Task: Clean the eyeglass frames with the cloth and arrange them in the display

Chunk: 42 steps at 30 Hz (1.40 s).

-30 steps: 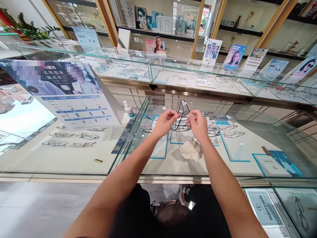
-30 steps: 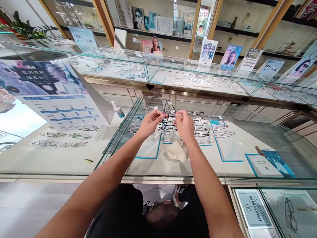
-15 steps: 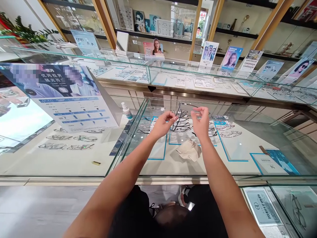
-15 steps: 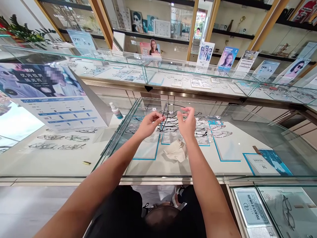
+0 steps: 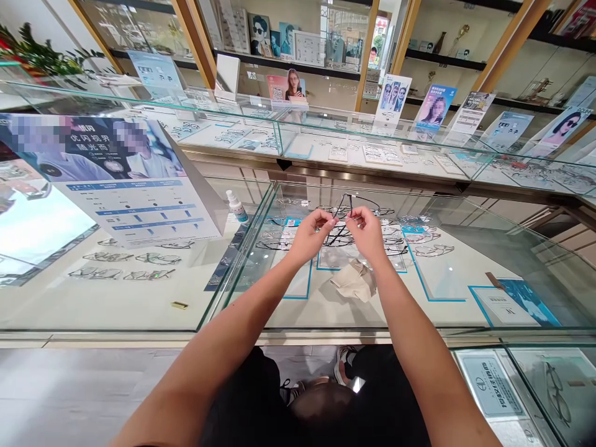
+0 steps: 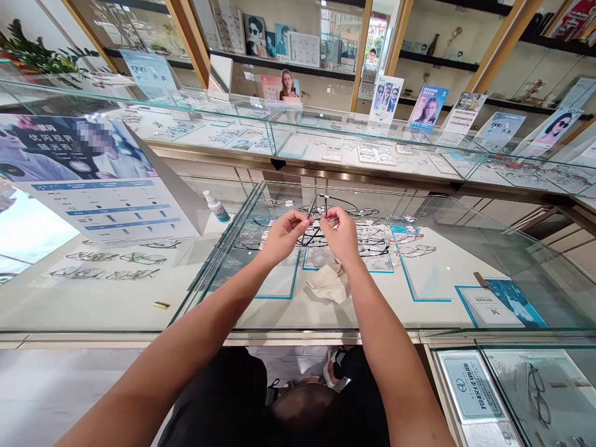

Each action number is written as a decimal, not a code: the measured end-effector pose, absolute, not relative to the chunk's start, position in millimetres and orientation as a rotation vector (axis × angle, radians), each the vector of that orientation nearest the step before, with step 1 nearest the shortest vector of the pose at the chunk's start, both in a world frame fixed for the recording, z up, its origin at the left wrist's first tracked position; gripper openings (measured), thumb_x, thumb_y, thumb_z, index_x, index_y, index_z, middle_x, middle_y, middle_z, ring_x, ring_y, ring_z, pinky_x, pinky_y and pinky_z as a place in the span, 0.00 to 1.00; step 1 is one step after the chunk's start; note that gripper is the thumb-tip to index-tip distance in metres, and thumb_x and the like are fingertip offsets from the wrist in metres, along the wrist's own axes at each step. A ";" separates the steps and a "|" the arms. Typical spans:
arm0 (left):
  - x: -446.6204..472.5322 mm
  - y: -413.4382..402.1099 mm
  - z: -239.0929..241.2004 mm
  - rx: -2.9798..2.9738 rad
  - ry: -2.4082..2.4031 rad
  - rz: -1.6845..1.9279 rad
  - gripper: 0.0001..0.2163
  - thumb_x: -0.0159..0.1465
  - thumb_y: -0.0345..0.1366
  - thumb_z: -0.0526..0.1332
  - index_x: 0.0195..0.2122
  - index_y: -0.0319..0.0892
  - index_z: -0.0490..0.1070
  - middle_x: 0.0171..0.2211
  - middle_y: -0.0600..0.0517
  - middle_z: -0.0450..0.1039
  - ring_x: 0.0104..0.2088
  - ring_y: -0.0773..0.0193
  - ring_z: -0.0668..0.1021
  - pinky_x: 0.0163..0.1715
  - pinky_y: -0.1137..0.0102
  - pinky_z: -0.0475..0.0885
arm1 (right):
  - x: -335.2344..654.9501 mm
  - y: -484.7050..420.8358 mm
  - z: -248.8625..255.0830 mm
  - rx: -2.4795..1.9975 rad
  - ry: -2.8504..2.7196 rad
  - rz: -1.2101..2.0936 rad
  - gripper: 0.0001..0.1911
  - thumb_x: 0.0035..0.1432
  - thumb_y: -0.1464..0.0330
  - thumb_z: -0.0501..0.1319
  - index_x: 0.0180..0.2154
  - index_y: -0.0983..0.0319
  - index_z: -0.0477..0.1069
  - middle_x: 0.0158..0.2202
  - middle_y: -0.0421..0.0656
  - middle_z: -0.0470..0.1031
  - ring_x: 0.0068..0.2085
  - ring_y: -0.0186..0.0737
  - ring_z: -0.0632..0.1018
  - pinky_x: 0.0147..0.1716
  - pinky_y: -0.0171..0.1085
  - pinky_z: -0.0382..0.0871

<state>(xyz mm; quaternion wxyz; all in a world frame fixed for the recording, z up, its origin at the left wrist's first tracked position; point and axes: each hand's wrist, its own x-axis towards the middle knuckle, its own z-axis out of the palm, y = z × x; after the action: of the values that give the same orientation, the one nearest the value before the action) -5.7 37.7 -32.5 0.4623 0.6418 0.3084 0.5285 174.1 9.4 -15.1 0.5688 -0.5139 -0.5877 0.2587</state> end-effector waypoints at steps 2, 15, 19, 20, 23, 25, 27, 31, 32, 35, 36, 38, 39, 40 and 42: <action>-6.7 38.3 -31.9 1.534 0.761 1.313 0.23 0.64 0.61 0.71 0.39 0.45 0.74 0.44 0.45 0.83 0.48 0.55 0.83 0.52 0.60 0.75 | 176.3 11.7 -16.3 -1.214 -1.346 0.626 0.07 0.59 0.62 0.65 0.37 0.57 0.73 0.38 0.40 0.79 0.34 0.38 0.73 0.37 0.40 0.66; -23.7 52.3 -23.8 1.247 0.899 1.515 0.17 0.65 0.54 0.71 0.39 0.47 0.73 0.54 0.47 0.81 0.54 0.56 0.81 0.53 0.61 0.76 | 186.6 26.1 -20.0 -1.251 -1.022 0.877 0.12 0.49 0.58 0.67 0.31 0.56 0.69 0.32 0.39 0.75 0.32 0.40 0.72 0.33 0.39 0.68; -25.2 51.6 -22.1 1.375 0.952 1.613 0.16 0.66 0.53 0.69 0.40 0.46 0.74 0.51 0.47 0.79 0.51 0.58 0.80 0.54 0.62 0.75 | 186.1 23.7 -23.6 -1.282 -1.059 0.774 0.16 0.53 0.56 0.69 0.37 0.55 0.66 0.36 0.39 0.74 0.32 0.39 0.72 0.36 0.41 0.70; -25.2 50.7 -21.5 1.411 0.961 1.629 0.15 0.66 0.53 0.69 0.40 0.46 0.75 0.52 0.47 0.79 0.53 0.57 0.80 0.53 0.62 0.75 | 185.5 21.6 -23.7 -1.298 -1.070 0.658 0.18 0.54 0.56 0.69 0.39 0.55 0.65 0.39 0.40 0.75 0.34 0.39 0.73 0.39 0.42 0.71; -24.4 48.0 -20.4 1.472 0.981 1.647 0.14 0.66 0.51 0.70 0.39 0.46 0.77 0.55 0.45 0.77 0.58 0.53 0.79 0.53 0.62 0.75 | 182.3 12.5 -20.2 -1.326 -1.152 0.248 0.20 0.58 0.56 0.70 0.45 0.55 0.65 0.47 0.43 0.74 0.41 0.43 0.74 0.49 0.46 0.71; -23.3 46.3 -20.6 1.489 0.979 1.638 0.13 0.66 0.50 0.70 0.39 0.46 0.79 0.56 0.44 0.77 0.59 0.52 0.78 0.54 0.61 0.75 | 178.4 6.1 -16.1 -1.288 -1.282 0.106 0.16 0.62 0.58 0.68 0.47 0.55 0.68 0.49 0.46 0.75 0.46 0.47 0.75 0.53 0.49 0.71; -21.3 44.3 -21.1 1.507 0.971 1.613 0.12 0.66 0.49 0.71 0.39 0.46 0.80 0.56 0.44 0.77 0.59 0.51 0.78 0.55 0.60 0.75 | 173.2 1.3 -13.3 -1.212 -1.447 0.092 0.13 0.65 0.60 0.67 0.49 0.55 0.72 0.50 0.47 0.76 0.51 0.50 0.76 0.55 0.50 0.71; -15.5 39.0 -22.1 1.554 0.959 1.551 0.13 0.65 0.50 0.72 0.38 0.46 0.81 0.56 0.44 0.77 0.60 0.51 0.78 0.55 0.59 0.75 | 162.5 -1.3 -15.5 -1.120 -1.683 0.162 0.18 0.68 0.60 0.67 0.57 0.54 0.77 0.57 0.49 0.79 0.60 0.54 0.76 0.64 0.54 0.70; -14.1 37.7 -22.4 1.566 0.950 1.534 0.13 0.64 0.50 0.72 0.38 0.46 0.82 0.56 0.44 0.77 0.59 0.51 0.79 0.55 0.58 0.75 | 160.4 -0.8 -17.1 -1.116 -1.713 0.179 0.19 0.68 0.60 0.67 0.59 0.54 0.77 0.58 0.50 0.79 0.61 0.55 0.76 0.65 0.55 0.69; -11.1 34.9 -23.2 1.586 0.911 1.477 0.13 0.64 0.50 0.73 0.38 0.47 0.83 0.56 0.44 0.78 0.58 0.51 0.79 0.55 0.58 0.75 | 156.5 1.1 -21.7 -1.116 -1.761 0.219 0.18 0.69 0.61 0.66 0.59 0.53 0.79 0.61 0.50 0.80 0.63 0.55 0.77 0.67 0.57 0.70; -10.5 34.4 -23.4 1.583 0.899 1.461 0.12 0.63 0.50 0.73 0.38 0.47 0.84 0.56 0.44 0.78 0.58 0.51 0.80 0.54 0.58 0.75 | 156.0 1.6 -22.6 -1.115 -1.764 0.227 0.18 0.70 0.61 0.66 0.58 0.53 0.79 0.61 0.50 0.80 0.63 0.55 0.77 0.67 0.57 0.70; -9.8 33.9 -23.5 1.564 0.873 1.439 0.12 0.63 0.50 0.74 0.37 0.48 0.84 0.55 0.45 0.79 0.58 0.50 0.80 0.53 0.58 0.76 | 156.0 2.1 -23.2 -1.102 -1.767 0.240 0.17 0.71 0.60 0.65 0.58 0.54 0.80 0.62 0.50 0.81 0.63 0.55 0.78 0.66 0.57 0.71; -9.6 34.0 -23.4 1.553 0.857 1.432 0.12 0.62 0.50 0.74 0.37 0.48 0.85 0.55 0.45 0.80 0.58 0.50 0.80 0.53 0.58 0.76 | 156.2 2.1 -23.2 -1.091 -1.768 0.249 0.17 0.71 0.60 0.64 0.58 0.54 0.80 0.62 0.51 0.81 0.63 0.54 0.78 0.66 0.57 0.71; -9.6 34.1 -23.2 1.545 0.843 1.424 0.12 0.62 0.50 0.75 0.37 0.48 0.85 0.54 0.45 0.81 0.58 0.50 0.80 0.53 0.58 0.76 | 156.5 2.0 -23.0 -1.082 -1.763 0.258 0.17 0.72 0.60 0.64 0.57 0.54 0.81 0.61 0.50 0.82 0.63 0.54 0.78 0.66 0.57 0.72; -9.6 34.9 -22.9 1.537 0.826 1.408 0.12 0.61 0.51 0.76 0.36 0.49 0.86 0.53 0.45 0.81 0.58 0.49 0.80 0.52 0.57 0.77 | 156.9 1.6 -22.7 -1.070 -1.745 0.281 0.16 0.72 0.59 0.64 0.57 0.54 0.81 0.60 0.50 0.83 0.62 0.53 0.79 0.66 0.56 0.72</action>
<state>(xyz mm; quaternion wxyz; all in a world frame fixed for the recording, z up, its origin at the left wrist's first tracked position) -9.6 34.9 -22.9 0.4347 0.6174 0.3318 0.5654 156.9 1.6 -22.7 0.5121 -0.4449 -0.7254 0.1167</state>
